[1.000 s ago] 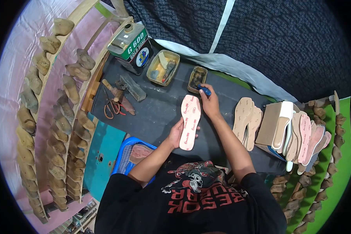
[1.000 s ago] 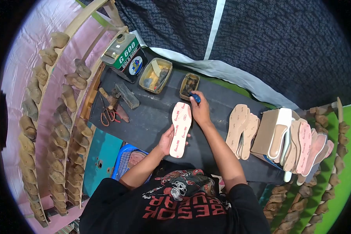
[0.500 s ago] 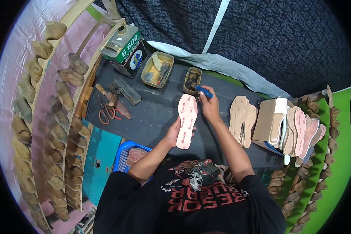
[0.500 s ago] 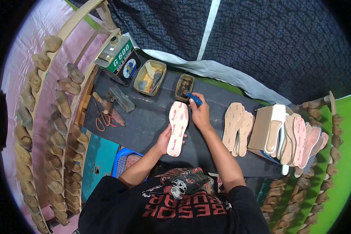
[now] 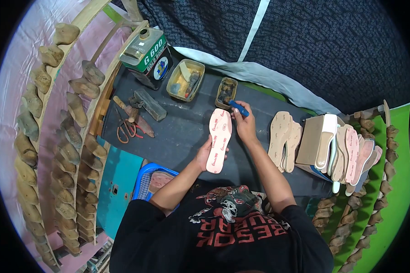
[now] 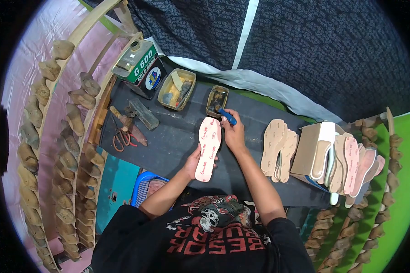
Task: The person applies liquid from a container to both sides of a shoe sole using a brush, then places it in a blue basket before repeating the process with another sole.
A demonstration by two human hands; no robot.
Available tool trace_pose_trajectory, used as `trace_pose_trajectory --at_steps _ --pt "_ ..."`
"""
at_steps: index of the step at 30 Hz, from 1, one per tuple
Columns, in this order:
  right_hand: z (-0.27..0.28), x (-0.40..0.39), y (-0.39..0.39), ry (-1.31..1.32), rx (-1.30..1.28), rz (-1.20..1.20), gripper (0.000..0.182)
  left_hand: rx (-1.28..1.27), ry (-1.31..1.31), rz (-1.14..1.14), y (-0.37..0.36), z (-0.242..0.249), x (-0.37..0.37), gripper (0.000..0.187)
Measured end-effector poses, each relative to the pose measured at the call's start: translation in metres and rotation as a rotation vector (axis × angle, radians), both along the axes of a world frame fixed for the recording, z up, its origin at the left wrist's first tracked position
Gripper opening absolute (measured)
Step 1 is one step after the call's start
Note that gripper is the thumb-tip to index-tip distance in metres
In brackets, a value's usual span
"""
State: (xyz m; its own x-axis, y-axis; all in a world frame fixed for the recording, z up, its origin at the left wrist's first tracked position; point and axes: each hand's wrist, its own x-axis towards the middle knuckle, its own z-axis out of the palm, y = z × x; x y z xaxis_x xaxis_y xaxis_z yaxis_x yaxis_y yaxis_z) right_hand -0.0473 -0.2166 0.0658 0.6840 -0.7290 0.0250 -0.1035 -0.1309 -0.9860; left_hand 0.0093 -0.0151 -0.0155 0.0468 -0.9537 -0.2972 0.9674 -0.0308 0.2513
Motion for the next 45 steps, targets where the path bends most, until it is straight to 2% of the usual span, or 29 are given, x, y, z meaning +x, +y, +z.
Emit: trace_pose_trajectory --at_steps 3,7,13,16,21,24,27,31,34,41,45 --pt "0.000 0.000 -0.001 -0.027 0.025 0.000 0.029 0.007 0.025 0.025 0.001 -0.004 -0.005 0.064" --pt "-0.001 -0.004 -0.003 -0.007 -0.074 0.022 0.029 0.012 0.051 0.065 -0.002 -0.001 -0.010 0.064" --pt "-0.002 -0.008 -0.002 -0.037 -0.082 0.015 0.028 -0.073 0.096 0.011 -0.004 0.001 -0.012 0.064" --pt "0.001 -0.010 -0.004 -0.006 -0.127 0.015 0.028 0.025 0.031 0.063 -0.009 0.008 -0.017 0.063" --pt "0.006 -0.013 -0.002 0.013 -0.209 0.007 0.028 0.001 0.045 0.064 -0.011 0.010 -0.020 0.063" --pt "0.003 -0.012 -0.003 -0.066 -0.134 -0.021 0.029 -0.008 0.050 0.077 -0.012 0.011 -0.021 0.063" --pt "0.009 -0.018 -0.009 -0.241 0.057 -0.053 0.027 0.004 0.000 0.060 -0.012 0.013 -0.019 0.065" --pt "0.024 -0.038 -0.019 -0.299 0.059 -0.076 0.024 0.027 -0.086 0.032 -0.020 0.019 -0.020 0.067" --pt "0.037 -0.051 -0.020 -0.307 -0.039 -0.029 0.024 -0.003 -0.107 0.007 -0.029 0.024 -0.026 0.068" --pt "0.059 -0.084 -0.026 -0.084 -0.297 0.125 0.021 0.071 -0.301 -0.097 -0.054 0.036 -0.038 0.075" --pt "0.101 -0.102 -0.018 -0.023 -0.409 0.288 0.022 0.033 -0.372 -0.098 -0.063 0.035 -0.036 0.077"
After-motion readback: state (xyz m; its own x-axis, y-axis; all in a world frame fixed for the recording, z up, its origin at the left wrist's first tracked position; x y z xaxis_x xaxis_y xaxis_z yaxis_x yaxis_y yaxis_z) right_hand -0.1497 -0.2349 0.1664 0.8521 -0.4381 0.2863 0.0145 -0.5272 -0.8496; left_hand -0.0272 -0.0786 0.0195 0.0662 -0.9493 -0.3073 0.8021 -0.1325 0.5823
